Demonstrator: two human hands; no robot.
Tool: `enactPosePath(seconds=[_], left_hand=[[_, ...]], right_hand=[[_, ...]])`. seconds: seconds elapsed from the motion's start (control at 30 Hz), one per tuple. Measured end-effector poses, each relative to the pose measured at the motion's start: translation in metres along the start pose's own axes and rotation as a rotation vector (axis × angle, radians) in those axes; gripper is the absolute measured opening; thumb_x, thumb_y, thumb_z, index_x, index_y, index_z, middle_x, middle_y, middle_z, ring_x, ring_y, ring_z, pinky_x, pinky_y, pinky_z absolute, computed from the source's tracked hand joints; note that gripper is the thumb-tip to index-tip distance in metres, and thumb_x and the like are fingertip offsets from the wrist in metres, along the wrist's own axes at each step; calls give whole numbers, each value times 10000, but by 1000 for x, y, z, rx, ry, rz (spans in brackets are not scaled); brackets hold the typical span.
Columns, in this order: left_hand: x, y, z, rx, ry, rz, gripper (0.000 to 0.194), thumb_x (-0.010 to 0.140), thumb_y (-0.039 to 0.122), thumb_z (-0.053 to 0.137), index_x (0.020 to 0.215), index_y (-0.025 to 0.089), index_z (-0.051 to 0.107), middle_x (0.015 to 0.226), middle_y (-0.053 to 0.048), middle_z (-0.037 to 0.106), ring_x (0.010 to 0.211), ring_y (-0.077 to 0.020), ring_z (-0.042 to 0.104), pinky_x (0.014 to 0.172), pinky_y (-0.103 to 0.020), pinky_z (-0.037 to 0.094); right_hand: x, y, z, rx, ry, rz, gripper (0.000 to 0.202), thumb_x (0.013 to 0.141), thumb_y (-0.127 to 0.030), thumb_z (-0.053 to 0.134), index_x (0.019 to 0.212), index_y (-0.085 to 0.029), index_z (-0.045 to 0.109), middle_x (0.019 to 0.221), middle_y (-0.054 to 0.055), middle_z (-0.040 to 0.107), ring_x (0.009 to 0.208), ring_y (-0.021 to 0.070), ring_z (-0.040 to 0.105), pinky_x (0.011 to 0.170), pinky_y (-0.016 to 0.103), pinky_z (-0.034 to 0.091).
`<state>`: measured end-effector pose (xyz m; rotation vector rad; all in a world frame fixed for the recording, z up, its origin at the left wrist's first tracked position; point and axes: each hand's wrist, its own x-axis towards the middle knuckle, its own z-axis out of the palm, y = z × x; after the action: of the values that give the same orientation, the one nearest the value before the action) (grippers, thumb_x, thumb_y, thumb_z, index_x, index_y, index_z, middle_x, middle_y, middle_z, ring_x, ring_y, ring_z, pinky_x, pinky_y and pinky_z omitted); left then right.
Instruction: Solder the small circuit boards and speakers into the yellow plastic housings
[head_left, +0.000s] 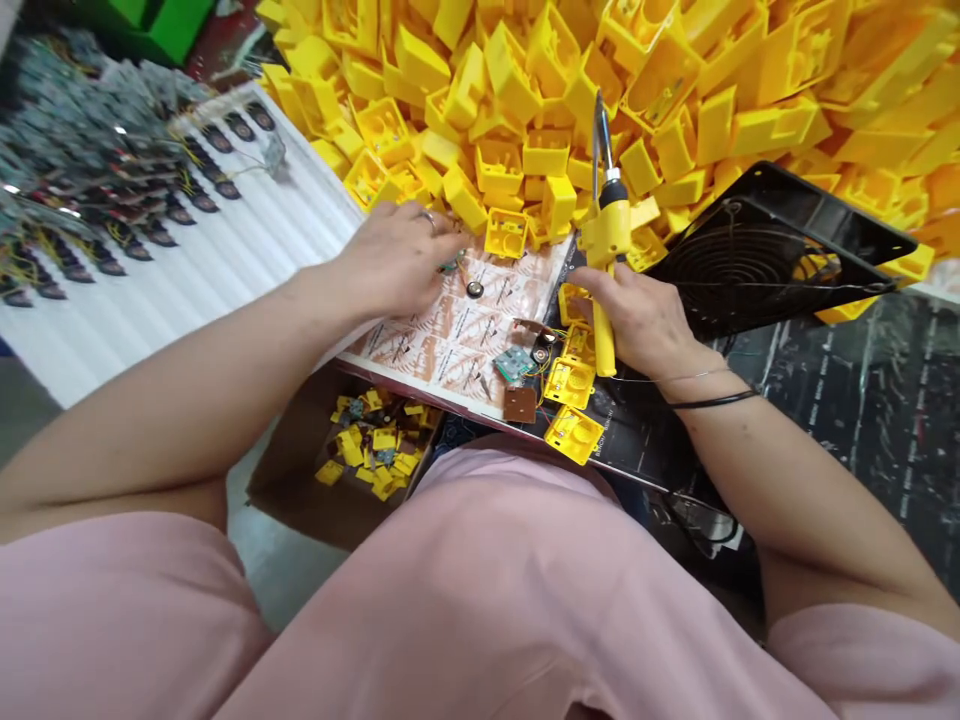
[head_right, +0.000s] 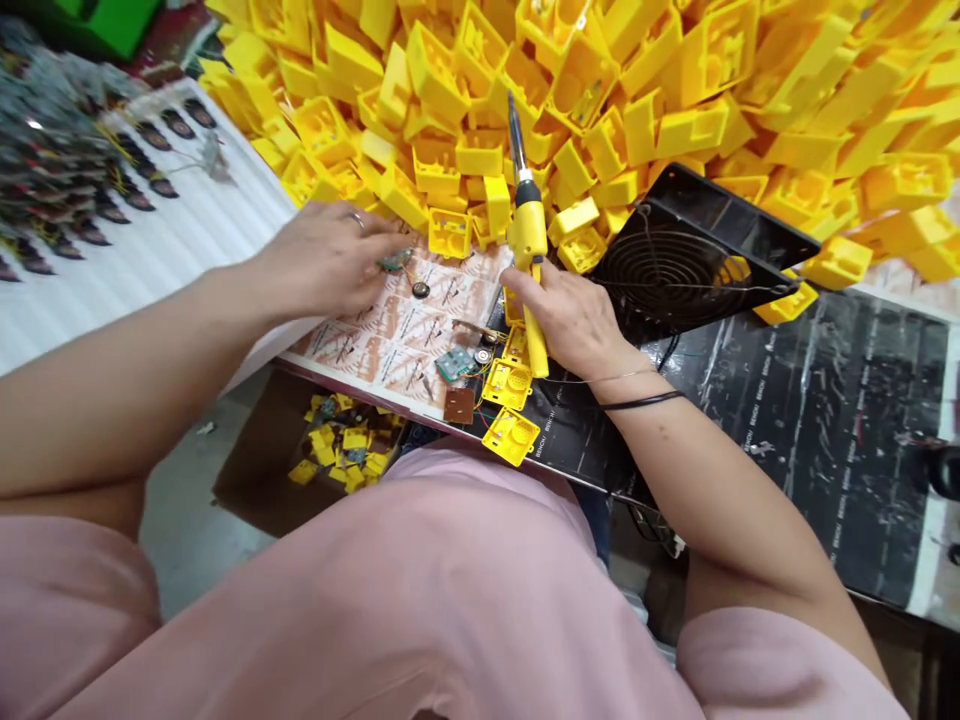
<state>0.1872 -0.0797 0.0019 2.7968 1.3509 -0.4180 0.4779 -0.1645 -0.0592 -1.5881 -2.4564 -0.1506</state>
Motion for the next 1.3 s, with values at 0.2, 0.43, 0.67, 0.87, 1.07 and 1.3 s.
enactPosePath(seconds=[0.2, 0.43, 0.67, 0.87, 1.07, 1.3], left_hand=[[15, 10, 7, 35, 5, -35, 290, 1000, 212, 499, 987, 120, 773, 1128, -144, 764, 1193, -323, 642, 1104, -514, 427], [9, -9, 18, -561, 250, -18, 311, 931, 509, 633, 985, 252, 801, 981, -22, 811, 1037, -292, 680, 1021, -459, 487], [6, 5, 12, -1081, 320, -74, 546, 833, 773, 680, 1020, 275, 805, 981, -15, 823, 1035, -315, 653, 1059, -533, 490], [5, 21, 2, -643, 341, -58, 257, 927, 427, 646, 1051, 263, 800, 1073, -30, 821, 1058, -300, 697, 1066, -515, 487], [8, 30, 11, -668, 278, 13, 222, 886, 300, 662, 999, 210, 830, 964, -62, 820, 976, -293, 750, 994, -462, 559], [10, 23, 22, -1080, 200, 39, 274, 843, 286, 716, 1077, 182, 815, 894, -62, 799, 847, -242, 765, 858, -388, 624]], right_hand=[[-2, 0, -7, -74, -5, 149, 308, 1064, -309, 441, 1288, -246, 644, 1142, 92, 731, 680, 132, 586, 570, 277, 272], [-11, 11, -14, -3, 115, 68, 308, 1089, -334, 420, 1261, -286, 671, 1028, 52, 729, 650, 125, 602, 575, 269, 365], [-3, 5, -14, -1, -8, -74, 295, 1065, -320, 483, 1279, -247, 671, 986, 60, 729, 775, 171, 654, 679, 292, 468], [-2, -4, 2, 3, 130, 129, 293, 1037, -226, 443, 1171, -250, 703, 1180, 75, 740, 618, 87, 572, 570, 248, 349], [-1, 1, -5, 79, 136, 140, 273, 1064, -288, 467, 1221, -286, 689, 1011, 49, 723, 803, 165, 653, 790, 321, 507], [-4, -6, -1, 38, 23, -17, 330, 1061, -262, 464, 1320, -273, 668, 982, 45, 710, 769, 161, 622, 644, 274, 428]])
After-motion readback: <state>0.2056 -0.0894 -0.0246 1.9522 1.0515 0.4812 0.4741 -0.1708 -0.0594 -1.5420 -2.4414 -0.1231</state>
